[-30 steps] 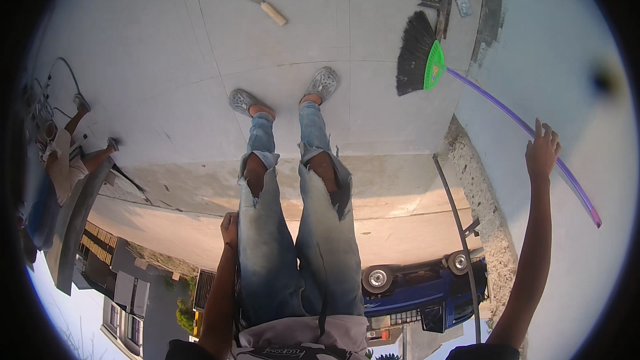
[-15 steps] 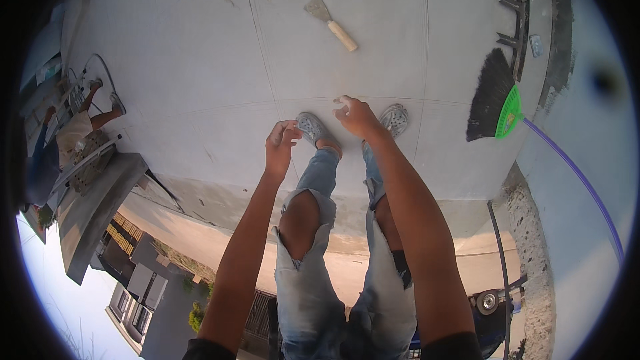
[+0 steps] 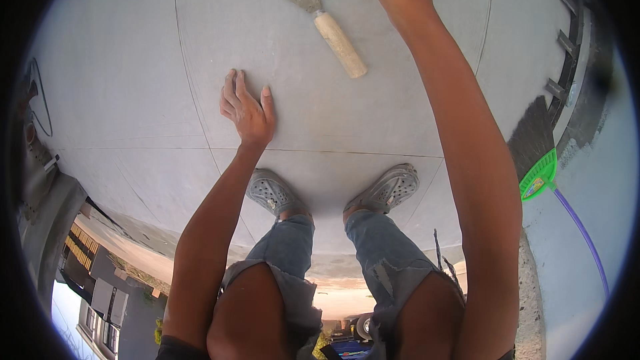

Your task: The person scoops grout from a metal bowl with a trowel and spreads it into the gaps between floor tiles using a pink float. They repeatedly smooth the grout over the tile surface and occasionally scrape excess material back into the bowl.

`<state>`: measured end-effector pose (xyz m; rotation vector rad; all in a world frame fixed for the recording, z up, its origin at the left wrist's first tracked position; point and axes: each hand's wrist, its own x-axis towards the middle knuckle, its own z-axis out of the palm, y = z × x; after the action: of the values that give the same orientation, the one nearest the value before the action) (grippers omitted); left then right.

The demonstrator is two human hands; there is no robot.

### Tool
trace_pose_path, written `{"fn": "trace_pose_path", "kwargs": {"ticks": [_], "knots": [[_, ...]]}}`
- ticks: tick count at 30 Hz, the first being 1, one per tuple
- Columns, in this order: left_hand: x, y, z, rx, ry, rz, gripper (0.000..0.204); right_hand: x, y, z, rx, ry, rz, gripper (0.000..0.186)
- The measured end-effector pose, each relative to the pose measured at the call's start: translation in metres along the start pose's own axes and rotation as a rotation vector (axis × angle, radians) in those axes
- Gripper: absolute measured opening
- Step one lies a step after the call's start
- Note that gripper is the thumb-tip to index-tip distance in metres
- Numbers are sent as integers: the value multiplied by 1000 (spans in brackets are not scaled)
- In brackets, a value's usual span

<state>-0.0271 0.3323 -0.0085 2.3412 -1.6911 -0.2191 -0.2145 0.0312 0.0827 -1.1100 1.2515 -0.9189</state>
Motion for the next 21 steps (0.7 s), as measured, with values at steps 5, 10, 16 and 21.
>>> {"fn": "trace_pose_path", "kwargs": {"ticks": [5,10,16,21], "knots": [[-21,-11,16,-63,17,14,61,70,-11,27,-87,-20,96,85],[-14,-3,12,-89,-51,35,61,159,-32,55,146,145,91,109],[-11,-5,9,-125,-16,-36,58,186,-29,75,104,275,183,107],[-8,-4,6,-142,-30,-46,60,202,-20,72,4,160,172,109]]}}
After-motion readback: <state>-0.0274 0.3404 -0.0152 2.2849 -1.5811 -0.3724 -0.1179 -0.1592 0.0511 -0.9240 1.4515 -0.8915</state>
